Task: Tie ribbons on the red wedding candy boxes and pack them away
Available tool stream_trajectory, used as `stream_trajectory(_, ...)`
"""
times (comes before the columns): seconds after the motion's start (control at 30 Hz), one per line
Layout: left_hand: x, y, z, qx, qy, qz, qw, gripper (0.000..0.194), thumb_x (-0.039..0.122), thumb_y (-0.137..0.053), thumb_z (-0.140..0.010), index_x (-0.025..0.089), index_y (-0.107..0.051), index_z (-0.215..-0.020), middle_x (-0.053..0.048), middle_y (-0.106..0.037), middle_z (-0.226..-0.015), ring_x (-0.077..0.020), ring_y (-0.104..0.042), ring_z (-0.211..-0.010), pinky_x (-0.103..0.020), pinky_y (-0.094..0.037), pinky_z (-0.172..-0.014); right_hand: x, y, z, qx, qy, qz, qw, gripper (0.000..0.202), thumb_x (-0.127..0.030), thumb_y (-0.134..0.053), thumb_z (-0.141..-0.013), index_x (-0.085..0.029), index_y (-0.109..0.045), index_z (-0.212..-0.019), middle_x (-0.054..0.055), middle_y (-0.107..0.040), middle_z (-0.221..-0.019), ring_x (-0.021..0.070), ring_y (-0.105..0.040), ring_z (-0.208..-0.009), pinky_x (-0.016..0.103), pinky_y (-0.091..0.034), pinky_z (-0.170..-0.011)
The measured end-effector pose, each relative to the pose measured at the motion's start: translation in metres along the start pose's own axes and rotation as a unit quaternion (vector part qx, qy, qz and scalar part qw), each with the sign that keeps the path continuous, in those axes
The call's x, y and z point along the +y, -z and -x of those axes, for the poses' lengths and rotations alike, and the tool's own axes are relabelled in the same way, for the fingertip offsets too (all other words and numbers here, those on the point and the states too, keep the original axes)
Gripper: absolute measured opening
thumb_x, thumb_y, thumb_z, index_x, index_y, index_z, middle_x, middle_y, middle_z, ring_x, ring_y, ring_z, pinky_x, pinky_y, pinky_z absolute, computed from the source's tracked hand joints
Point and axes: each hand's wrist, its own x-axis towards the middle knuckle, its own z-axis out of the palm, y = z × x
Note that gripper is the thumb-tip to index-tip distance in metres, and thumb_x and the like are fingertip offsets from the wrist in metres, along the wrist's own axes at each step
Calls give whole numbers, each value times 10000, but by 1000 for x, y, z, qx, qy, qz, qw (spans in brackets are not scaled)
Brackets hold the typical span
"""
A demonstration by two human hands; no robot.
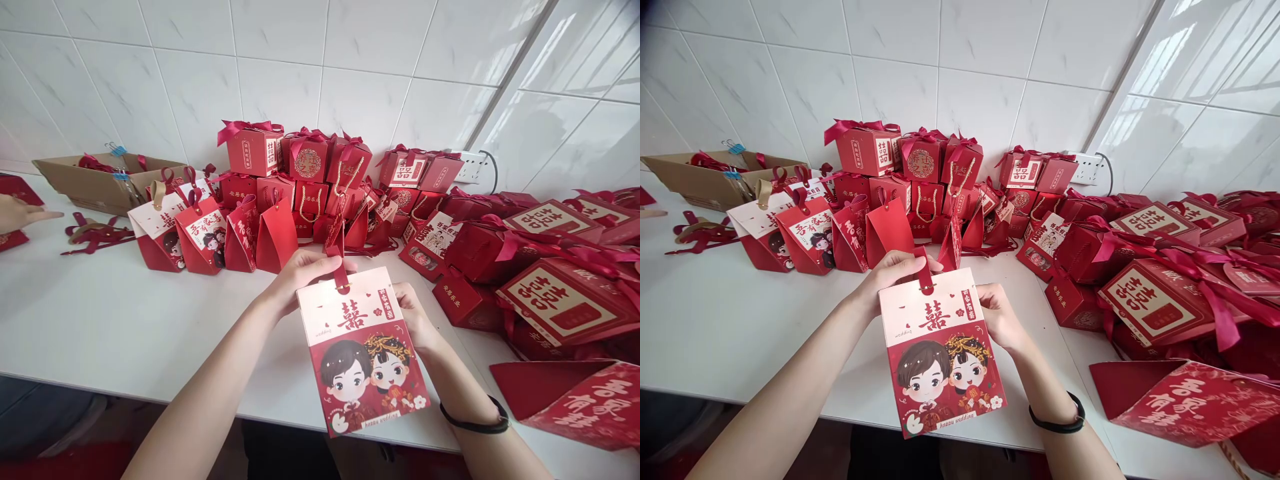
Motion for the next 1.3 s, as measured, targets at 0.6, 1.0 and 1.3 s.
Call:
stream_trajectory(0.6, 1, -7, 0, 62, 27, -36, 997, 279, 429, -673, -714, 152, -691, -736, -16, -626, -595, -100, -559, -502, -197, -378, -480, -6, 0, 0, 45, 24, 20, 999, 227, -378, -623, -788, -170, -712, -776, 36, -659, -672, 147, -585, -584, 263, -479, -572)
stream_trajectory(1.0, -1, -5, -1, 42, 31, -21, 998, 304, 443, -669, -719, 156, -713, -810, -8, -599, -611, -85, -541, -502, -191, -371, -479, -5, 4, 1, 38, 45, 27, 998, 207, -350, -635, -756, -176, -745, -750, 16, -595, -572, 127, -511, -526, 246, -408, -489)
stream_trajectory(1.3, 0, -6, -1, 54, 35, -37, 997, 327, 457, -659, -722, 161, -712, -851, -15, -615, -617, -97, -541, -513, -213, -390, -501, -7, 2, 1, 51, 30, 35, 998, 221, -373, -637, -727, -178, -742, -744, 23, -596, -570, 138, -505, -517, 266, -408, -487)
